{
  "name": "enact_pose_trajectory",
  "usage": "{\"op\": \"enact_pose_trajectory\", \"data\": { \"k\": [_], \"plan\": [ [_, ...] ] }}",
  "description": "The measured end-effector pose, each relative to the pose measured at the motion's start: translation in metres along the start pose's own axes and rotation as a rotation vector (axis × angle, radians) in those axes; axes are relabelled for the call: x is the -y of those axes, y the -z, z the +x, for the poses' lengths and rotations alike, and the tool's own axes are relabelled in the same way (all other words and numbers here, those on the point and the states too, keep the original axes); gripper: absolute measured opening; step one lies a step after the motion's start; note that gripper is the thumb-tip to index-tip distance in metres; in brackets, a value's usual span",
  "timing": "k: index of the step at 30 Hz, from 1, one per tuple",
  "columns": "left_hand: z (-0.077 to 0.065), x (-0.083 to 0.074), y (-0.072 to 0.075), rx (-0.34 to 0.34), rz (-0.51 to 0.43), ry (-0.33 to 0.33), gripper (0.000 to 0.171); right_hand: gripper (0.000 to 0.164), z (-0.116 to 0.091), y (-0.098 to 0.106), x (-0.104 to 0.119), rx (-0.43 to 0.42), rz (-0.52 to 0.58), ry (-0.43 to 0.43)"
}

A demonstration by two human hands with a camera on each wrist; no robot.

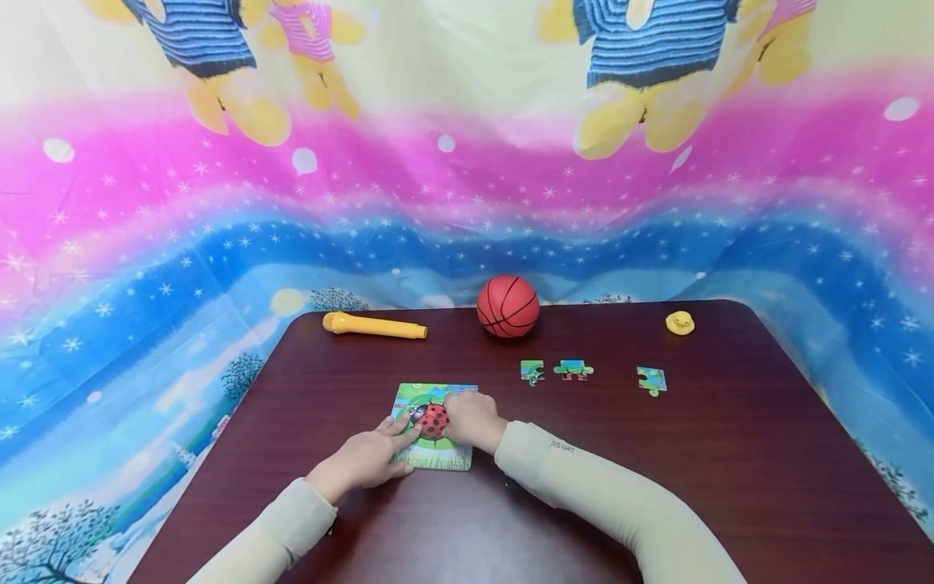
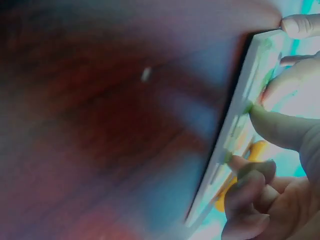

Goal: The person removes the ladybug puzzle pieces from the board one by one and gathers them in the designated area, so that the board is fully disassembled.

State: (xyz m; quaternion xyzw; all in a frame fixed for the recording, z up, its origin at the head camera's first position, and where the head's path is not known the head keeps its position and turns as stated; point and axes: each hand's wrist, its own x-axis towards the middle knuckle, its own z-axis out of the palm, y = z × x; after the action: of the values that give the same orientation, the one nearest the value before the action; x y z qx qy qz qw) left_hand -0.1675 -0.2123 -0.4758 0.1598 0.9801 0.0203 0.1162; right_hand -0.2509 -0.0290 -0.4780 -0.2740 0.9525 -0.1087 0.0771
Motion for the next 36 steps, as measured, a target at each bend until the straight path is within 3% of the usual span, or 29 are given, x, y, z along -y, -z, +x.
{"op": "enact_pose_trajectory", "data": {
  "k": [4,11,22,29,36],
  "plan": [
    [0.000,-0.001,0.001,0.002,-0.003,-0.009,0.063,0.027,0.002,0.000,-0.001,-0.031,0.059,-0.024],
    [0.001,-0.004,0.004,-0.004,0.031,-0.015,0.063,0.032,0.004,0.005,0.000,-0.102,0.055,0.012],
    [0.001,-0.008,0.001,-0.026,0.066,-0.030,0.058,0.035,0.009,0.009,0.000,-0.044,0.080,-0.022],
    [0.000,-0.014,-0.001,-0.012,0.121,-0.051,0.048,0.029,0.009,0.005,-0.007,-0.046,0.137,0.027],
    [0.000,-0.017,-0.002,0.006,0.151,-0.025,0.052,0.020,0.013,0.009,-0.013,-0.019,0.234,0.061]
  ]
}}
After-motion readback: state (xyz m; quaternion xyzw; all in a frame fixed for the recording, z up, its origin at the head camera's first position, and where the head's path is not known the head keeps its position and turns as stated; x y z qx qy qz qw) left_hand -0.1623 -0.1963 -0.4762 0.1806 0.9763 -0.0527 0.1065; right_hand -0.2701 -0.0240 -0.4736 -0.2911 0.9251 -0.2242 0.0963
